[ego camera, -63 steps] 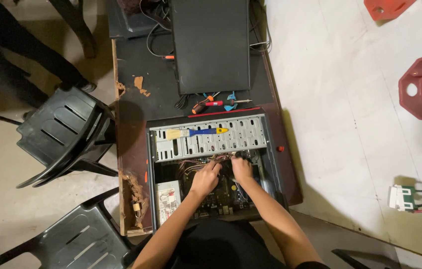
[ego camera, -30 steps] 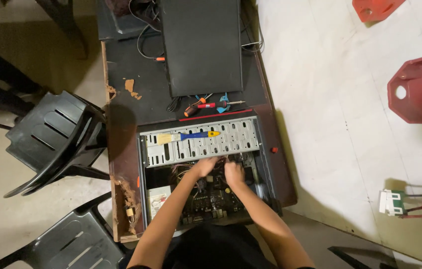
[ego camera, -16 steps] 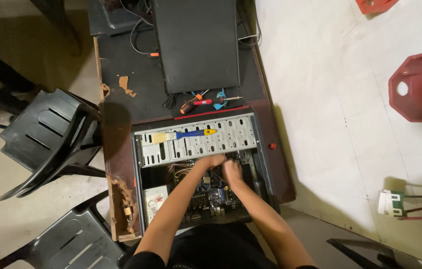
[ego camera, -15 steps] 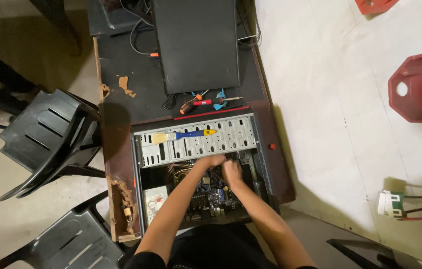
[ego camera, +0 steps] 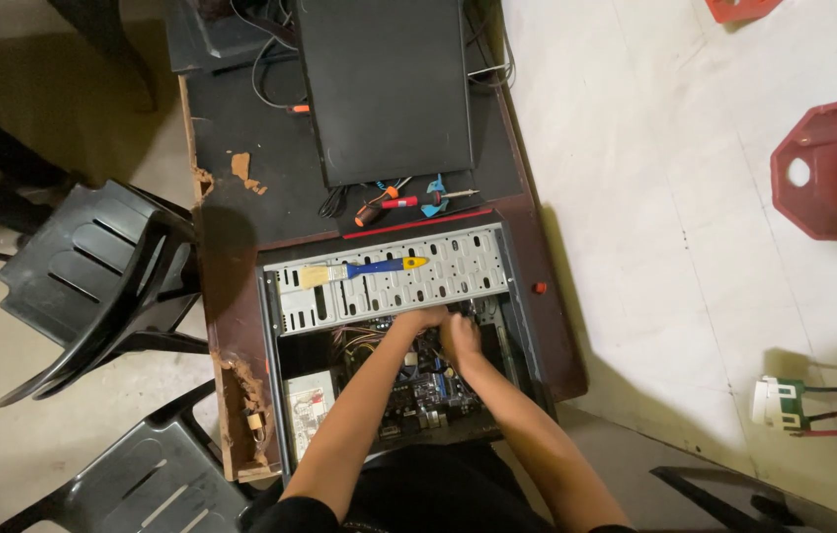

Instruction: Cleaning the internal components of a computer case using a brush and organizing internal cables.

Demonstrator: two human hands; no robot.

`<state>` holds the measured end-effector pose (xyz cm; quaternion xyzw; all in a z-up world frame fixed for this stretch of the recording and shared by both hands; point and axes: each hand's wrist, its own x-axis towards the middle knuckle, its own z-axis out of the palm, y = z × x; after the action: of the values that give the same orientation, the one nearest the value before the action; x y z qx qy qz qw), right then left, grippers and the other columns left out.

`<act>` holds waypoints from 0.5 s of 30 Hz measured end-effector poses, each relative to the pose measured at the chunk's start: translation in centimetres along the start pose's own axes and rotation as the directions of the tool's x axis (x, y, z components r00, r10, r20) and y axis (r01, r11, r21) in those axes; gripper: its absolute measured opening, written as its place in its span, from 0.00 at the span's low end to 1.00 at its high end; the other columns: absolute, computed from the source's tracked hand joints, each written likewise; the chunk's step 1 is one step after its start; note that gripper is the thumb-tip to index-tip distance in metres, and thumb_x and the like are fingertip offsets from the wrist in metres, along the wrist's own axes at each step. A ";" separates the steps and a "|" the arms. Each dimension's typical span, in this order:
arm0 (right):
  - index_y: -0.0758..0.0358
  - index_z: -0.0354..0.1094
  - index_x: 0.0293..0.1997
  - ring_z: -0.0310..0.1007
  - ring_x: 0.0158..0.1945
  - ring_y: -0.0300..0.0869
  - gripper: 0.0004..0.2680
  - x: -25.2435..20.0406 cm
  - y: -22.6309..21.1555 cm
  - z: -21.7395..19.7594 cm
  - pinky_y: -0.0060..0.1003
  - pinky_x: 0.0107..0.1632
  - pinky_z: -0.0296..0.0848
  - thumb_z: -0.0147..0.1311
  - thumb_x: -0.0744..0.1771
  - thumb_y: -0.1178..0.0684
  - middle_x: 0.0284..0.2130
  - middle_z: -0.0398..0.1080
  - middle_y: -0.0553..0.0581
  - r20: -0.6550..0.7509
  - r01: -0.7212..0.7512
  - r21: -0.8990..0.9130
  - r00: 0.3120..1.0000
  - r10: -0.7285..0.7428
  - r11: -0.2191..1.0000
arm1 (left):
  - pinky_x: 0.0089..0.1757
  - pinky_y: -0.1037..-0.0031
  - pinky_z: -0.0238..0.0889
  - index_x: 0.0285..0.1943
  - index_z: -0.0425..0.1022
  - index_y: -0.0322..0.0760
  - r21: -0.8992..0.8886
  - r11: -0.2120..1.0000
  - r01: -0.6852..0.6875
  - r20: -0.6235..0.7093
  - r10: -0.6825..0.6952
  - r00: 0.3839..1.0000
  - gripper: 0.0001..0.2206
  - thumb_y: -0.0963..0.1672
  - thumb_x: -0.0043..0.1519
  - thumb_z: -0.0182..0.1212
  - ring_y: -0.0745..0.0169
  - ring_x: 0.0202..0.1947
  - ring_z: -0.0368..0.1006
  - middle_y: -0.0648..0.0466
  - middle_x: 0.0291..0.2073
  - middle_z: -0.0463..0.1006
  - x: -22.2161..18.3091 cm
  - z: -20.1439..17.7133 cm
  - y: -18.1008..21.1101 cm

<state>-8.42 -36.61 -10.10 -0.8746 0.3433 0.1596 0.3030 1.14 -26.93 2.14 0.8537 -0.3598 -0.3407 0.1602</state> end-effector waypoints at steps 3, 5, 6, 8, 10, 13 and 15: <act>0.44 0.76 0.31 0.83 0.39 0.38 0.14 5.1 5.2 6.5 0.29 0.43 0.77 0.37 0.69 0.51 0.28 0.80 0.46 -0.116 0.105 -0.589 0.970 -0.212 0.802 | 0.59 0.51 0.58 0.55 0.76 0.33 0.020 1.000 0.011 0.020 -0.012 1.000 0.22 0.47 0.68 0.33 0.44 0.58 0.74 0.39 0.51 0.80 0.2 -0.6 0.1; 0.48 0.76 0.31 0.83 0.40 0.40 0.15 1.3 1.9 3.4 0.31 0.43 0.76 0.37 0.69 0.52 0.28 0.80 0.49 -0.140 0.109 -0.527 0.967 -0.212 0.843 | 0.59 0.51 0.58 0.56 0.75 0.33 0.033 0.999 0.020 0.031 -0.022 0.999 0.23 0.47 0.68 0.32 0.45 0.59 0.74 0.39 0.53 0.80 5.4 9.4 -2.3; 0.52 0.77 0.31 0.83 0.40 0.43 0.15 -0.5 0.3 1.8 0.33 0.43 0.76 0.37 0.69 0.53 0.28 0.81 0.51 -0.162 0.114 -0.462 0.964 -0.210 0.879 | 0.59 0.51 0.57 0.56 0.75 0.33 0.038 0.999 0.027 0.034 -0.028 0.999 0.24 0.47 0.68 0.31 0.45 0.59 0.74 0.39 0.53 0.80 8.6 9.5 -6.3; 0.50 0.75 0.31 0.83 0.41 0.43 0.15 -1.6 -1.4 0.3 0.35 0.43 0.76 0.36 0.69 0.50 0.30 0.80 0.52 -0.085 0.119 -0.516 0.978 -0.189 0.848 | 0.56 0.54 0.59 0.54 0.77 0.37 0.113 0.994 -0.004 -0.027 0.007 1.000 0.22 0.47 0.68 0.33 0.48 0.55 0.76 0.42 0.49 0.82 7.2 6.6 -5.4; 0.48 0.73 0.32 0.82 0.42 0.44 0.14 0.5 0.2 2.4 0.37 0.44 0.76 0.35 0.69 0.47 0.32 0.80 0.53 -0.016 0.127 -0.566 0.986 -0.164 0.815 | 0.53 0.57 0.60 0.51 0.78 0.40 0.193 0.981 -0.031 -0.089 0.049 0.995 0.21 0.48 0.67 0.34 0.51 0.51 0.78 0.45 0.45 0.83 3.7 4.1 -4.0; 0.56 0.69 0.27 0.83 0.40 0.47 0.15 5.3 4.3 6.8 0.41 0.40 0.79 0.33 0.68 0.48 0.28 0.78 0.58 -0.149 0.059 -0.329 0.982 -0.113 0.942 | 0.53 0.57 0.61 0.51 0.78 0.39 0.176 0.984 -0.030 -0.083 0.046 0.996 0.21 0.48 0.67 0.35 0.51 0.51 0.78 0.45 0.46 0.83 1.1 -4.1 -0.9; 0.47 0.75 0.37 0.81 0.50 0.41 0.16 3.3 2.4 4.7 0.36 0.54 0.71 0.33 0.71 0.48 0.39 0.81 0.54 -0.045 0.060 -0.467 0.995 -0.091 0.882 | 0.53 0.57 0.61 0.52 0.78 0.39 0.160 0.987 -0.029 -0.076 0.042 0.996 0.21 0.48 0.68 0.35 0.50 0.51 0.77 0.44 0.46 0.83 0.2 -6.0 0.1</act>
<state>-8.08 -36.64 -16.36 -0.9392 0.2704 0.1964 0.0791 5.35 -26.99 6.44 0.8700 -0.3944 -0.2738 0.1119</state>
